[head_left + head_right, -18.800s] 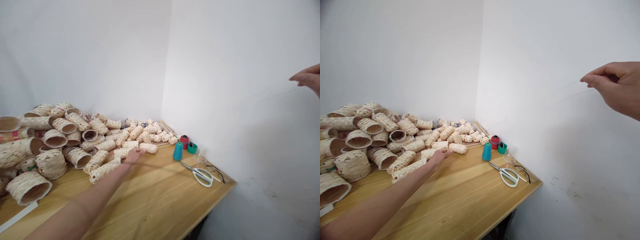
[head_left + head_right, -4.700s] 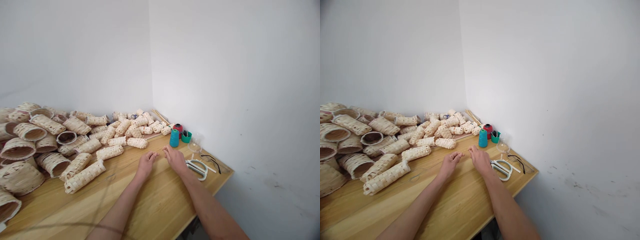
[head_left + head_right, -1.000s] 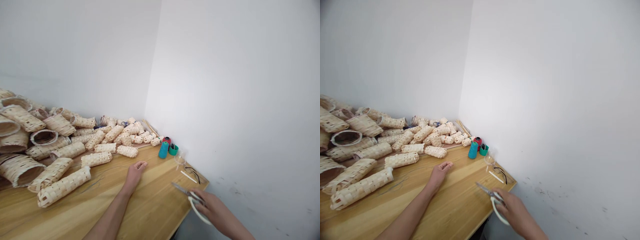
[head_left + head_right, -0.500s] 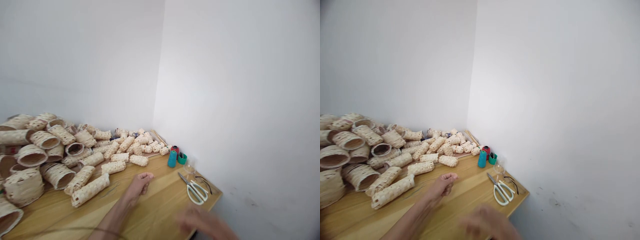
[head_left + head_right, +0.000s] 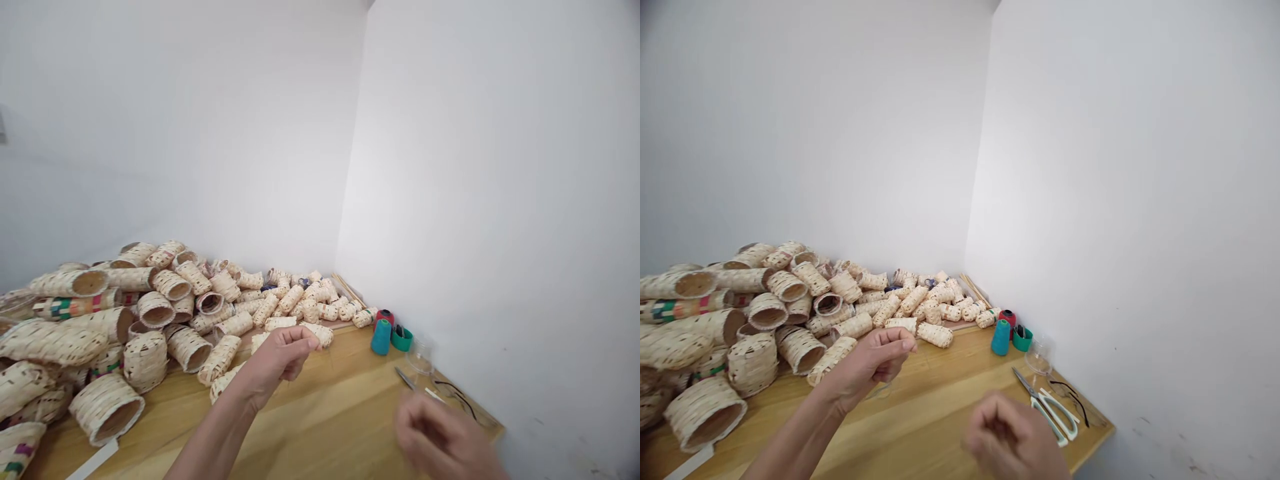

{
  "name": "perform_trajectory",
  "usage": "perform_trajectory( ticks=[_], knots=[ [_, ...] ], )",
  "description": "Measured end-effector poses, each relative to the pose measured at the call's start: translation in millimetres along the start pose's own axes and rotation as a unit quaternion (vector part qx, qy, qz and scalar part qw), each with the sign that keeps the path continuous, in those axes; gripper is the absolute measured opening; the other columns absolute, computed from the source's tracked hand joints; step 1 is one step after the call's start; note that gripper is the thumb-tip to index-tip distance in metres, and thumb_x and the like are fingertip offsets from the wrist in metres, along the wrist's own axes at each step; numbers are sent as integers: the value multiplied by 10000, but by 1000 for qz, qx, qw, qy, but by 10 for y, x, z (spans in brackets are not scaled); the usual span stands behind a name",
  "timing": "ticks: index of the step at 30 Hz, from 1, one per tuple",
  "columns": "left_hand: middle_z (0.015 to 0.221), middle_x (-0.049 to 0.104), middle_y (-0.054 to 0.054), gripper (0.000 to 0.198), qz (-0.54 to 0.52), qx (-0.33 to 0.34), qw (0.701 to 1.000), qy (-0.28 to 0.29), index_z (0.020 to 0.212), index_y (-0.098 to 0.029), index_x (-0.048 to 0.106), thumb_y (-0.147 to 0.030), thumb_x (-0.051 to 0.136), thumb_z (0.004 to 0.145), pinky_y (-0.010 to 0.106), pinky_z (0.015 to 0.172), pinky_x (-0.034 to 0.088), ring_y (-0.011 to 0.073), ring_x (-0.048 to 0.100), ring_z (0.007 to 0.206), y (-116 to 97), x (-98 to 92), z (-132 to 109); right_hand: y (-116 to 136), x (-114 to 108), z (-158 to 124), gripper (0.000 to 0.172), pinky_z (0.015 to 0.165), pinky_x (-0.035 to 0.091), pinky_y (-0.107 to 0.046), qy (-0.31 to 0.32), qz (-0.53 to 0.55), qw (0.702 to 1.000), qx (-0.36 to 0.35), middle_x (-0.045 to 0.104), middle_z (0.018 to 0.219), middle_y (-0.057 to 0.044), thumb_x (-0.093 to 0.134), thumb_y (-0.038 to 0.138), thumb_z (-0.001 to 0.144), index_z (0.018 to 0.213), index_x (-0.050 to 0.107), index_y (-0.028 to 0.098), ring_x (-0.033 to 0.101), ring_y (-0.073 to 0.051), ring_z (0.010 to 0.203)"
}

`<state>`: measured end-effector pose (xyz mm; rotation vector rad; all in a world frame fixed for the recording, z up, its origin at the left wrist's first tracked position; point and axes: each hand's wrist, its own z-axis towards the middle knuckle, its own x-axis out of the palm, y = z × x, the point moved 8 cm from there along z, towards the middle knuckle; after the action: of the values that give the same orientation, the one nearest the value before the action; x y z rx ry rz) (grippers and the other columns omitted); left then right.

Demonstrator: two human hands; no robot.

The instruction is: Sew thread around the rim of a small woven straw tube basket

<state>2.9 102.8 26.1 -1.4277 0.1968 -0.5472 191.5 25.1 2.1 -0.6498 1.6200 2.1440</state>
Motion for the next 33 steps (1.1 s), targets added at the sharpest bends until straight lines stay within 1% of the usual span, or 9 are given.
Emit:
perform_trajectory(
  ticks=[3, 6, 9, 11, 17, 22, 24, 28, 33],
  knots=[
    [425, 254, -99, 291, 0, 1, 1000, 6, 655, -153, 572, -408, 710, 644, 209, 423, 56, 31, 129, 391, -75, 17, -35, 78, 18, 104, 301, 535, 390, -258, -76, -38, 996, -7, 548, 594, -2, 589, 454, 774, 615, 545, 201, 504, -157, 583],
    [429, 270, -98, 293, 9, 1, 1000, 14, 665, -143, 570, -404, 703, 661, 203, 421, 72, 32, 147, 397, -116, 61, -64, 137, 111, 192, 203, 601, 423, -256, -114, -18, 993, -26, 598, 720, -10, 569, 408, 786, 780, 636, 217, 537, -169, 668],
    [430, 272, -100, 293, 12, 2, 1000, 18, 671, -136, 566, -396, 700, 673, 200, 419, 81, 31, 155, 402, -125, 78, -72, 188, 192, 238, 286, 640, 449, -247, -114, 29, 992, -38, 608, 830, -10, 602, 371, 768, 1021, 648, 244, 556, -163, 712],
    [431, 275, -101, 293, 11, 2, 1000, 21, 676, -133, 566, -392, 703, 675, 199, 418, 81, 29, 151, 403, -118, 80, -66, 219, 222, 253, 325, 636, 453, -244, -110, 44, 992, -38, 602, 848, -7, 617, 369, 760, 1062, 639, 252, 555, -156, 698],
    [433, 271, -101, 290, 12, 3, 1000, 25, 660, -134, 555, -385, 698, 687, 199, 415, 87, 30, 159, 401, -90, 81, -51, 278, 287, 311, 301, 644, 456, -246, -107, 53, 992, -34, 609, 835, 0, 616, 369, 763, 1040, 633, 253, 559, -153, 691],
    [438, 272, -100, 291, 14, 10, 999, 27, 665, -133, 558, -389, 694, 690, 199, 412, 90, 30, 160, 400, -105, 80, -64, 215, 238, 335, 261, 673, 473, -261, -162, 74, 984, -24, 619, 825, -19, 608, 400, 762, 946, 581, 216, 594, -185, 782],
    [433, 275, -101, 296, 9, 10, 999, 33, 673, -132, 562, -396, 695, 682, 199, 410, 88, 31, 156, 400, -115, 97, -67, 203, 226, 332, 294, 654, 473, -264, -167, 78, 983, -24, 615, 813, -16, 609, 399, 761, 987, 564, 216, 593, -182, 751],
    [427, 274, -102, 303, 7, 13, 999, 41, 673, -129, 564, -403, 693, 676, 199, 411, 85, 31, 151, 399, -130, 139, -78, 250, 246, 319, 364, 612, 459, -247, -148, 76, 986, -29, 595, 818, 2, 607, 355, 764, 1107, 559, 243, 572, -157, 695],
    [434, 280, -99, 287, 9, 20, 999, 48, 683, -127, 570, -393, 678, 697, 197, 414, 85, 32, 154, 405, -156, 165, -103, 334, 305, 304, 339, 594, 452, -237, -116, 100, 987, -38, 584, 834, -3, 600, 332, 768, 1094, 597, 240, 548, -139, 657]
  ],
)
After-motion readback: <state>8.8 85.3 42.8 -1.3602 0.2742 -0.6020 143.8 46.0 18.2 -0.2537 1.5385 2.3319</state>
